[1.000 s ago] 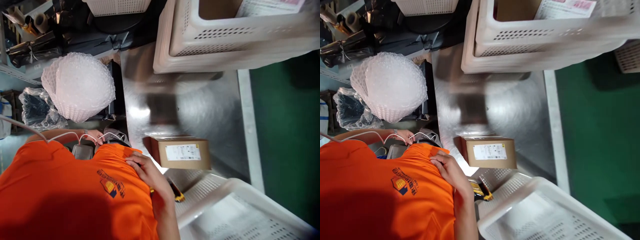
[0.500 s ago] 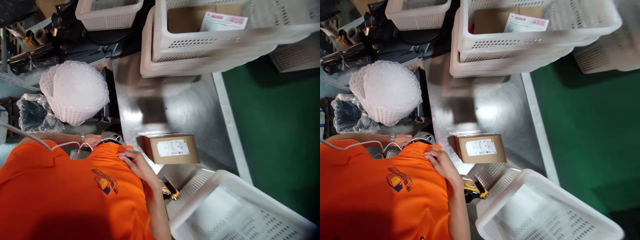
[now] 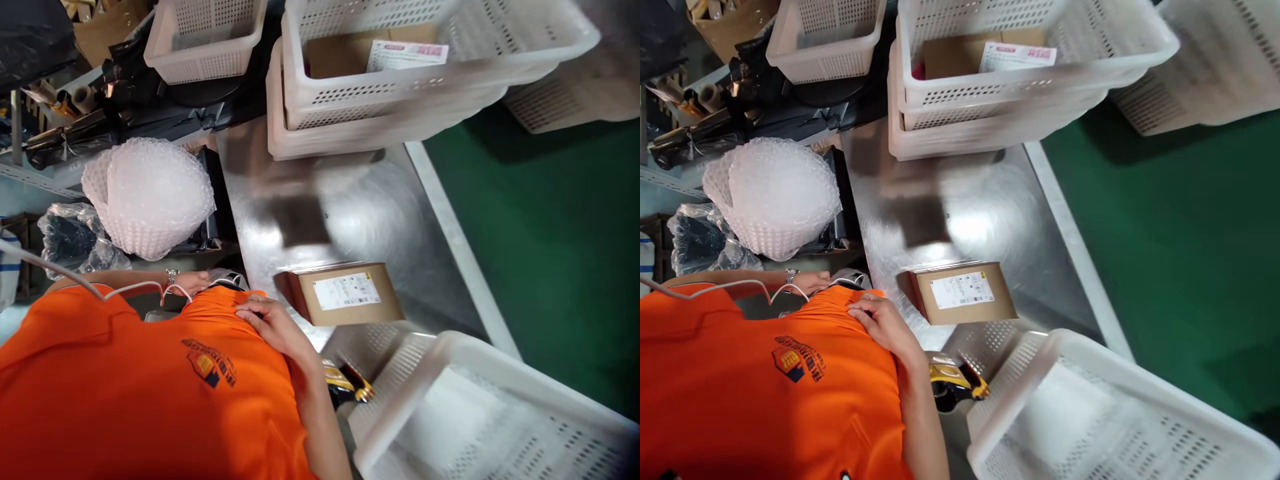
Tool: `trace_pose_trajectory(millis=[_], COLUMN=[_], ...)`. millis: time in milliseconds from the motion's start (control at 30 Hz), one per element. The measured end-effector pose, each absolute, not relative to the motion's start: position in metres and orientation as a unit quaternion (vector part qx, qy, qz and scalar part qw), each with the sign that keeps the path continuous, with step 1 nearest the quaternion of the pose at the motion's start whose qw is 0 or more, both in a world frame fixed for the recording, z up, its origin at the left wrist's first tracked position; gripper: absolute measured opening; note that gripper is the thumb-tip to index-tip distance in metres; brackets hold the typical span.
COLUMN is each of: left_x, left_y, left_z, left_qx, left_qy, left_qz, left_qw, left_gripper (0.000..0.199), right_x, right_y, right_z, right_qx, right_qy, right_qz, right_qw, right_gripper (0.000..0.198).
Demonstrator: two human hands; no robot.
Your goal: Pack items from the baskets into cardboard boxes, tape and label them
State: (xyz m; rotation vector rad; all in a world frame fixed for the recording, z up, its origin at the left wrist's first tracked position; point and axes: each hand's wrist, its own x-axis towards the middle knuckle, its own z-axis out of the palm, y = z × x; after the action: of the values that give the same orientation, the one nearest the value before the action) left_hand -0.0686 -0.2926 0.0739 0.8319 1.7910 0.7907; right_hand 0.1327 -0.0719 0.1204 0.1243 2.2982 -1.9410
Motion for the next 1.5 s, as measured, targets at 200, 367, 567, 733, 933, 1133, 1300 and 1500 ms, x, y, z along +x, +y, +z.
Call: trace_pose_trajectory(millis=[200, 367, 567, 733, 933, 1133, 1300, 1500], left_x=[-0.091, -0.098, -0.103, -0.106, -0.111, -0.114, -0.119, -0.122], left_y=[-0.309, -0.319, -0.324, -0.323, -0.322, -0.323, -0.325, -0.325], left_z=[0.027, 0.019, 0.018, 0.012, 0.007, -0.004, -0.013, -0.02], left_qx=[0.293, 0.305, 0.34, 0.345, 0.321, 0.275, 0.256, 0.217], left_qy=[0.729, 0.708, 0.671, 0.658, 0.649, 0.642, 0.638, 0.642], left_qz=[0.351, 0.381, 0.391, 0.386, 0.387, 0.388, 0.386, 0.367], left_qw=[0.51, 0.511, 0.531, 0.547, 0.572, 0.601, 0.615, 0.637], left_gripper=[0.023, 0.033, 0.033, 0.03, 0.033, 0.041, 0.041, 0.041], right_x=[0.131, 0.131, 0.131, 0.131, 0.131, 0.132, 0.132, 0.131], right_y=[-0.074, -0.073, -0.074, -0.075, -0.075, -0.076, -0.076, -0.076], right_z=[0.117, 0.116, 0.113, 0.113, 0.113, 0.112, 0.112, 0.112], right_qx=[0.046, 0.046, 0.043, 0.045, 0.047, 0.049, 0.054, 0.056], right_qy=[0.753, 0.754, 0.756, 0.753, 0.752, 0.751, 0.753, 0.751], right_qz=[-0.653, -0.652, -0.651, -0.654, -0.655, -0.656, -0.654, -0.655], right_qw=[0.073, 0.063, 0.061, 0.059, 0.056, 0.051, 0.052, 0.061], right_gripper=[0.037, 0.036, 0.036, 0.036, 0.034, 0.034, 0.035, 0.033])
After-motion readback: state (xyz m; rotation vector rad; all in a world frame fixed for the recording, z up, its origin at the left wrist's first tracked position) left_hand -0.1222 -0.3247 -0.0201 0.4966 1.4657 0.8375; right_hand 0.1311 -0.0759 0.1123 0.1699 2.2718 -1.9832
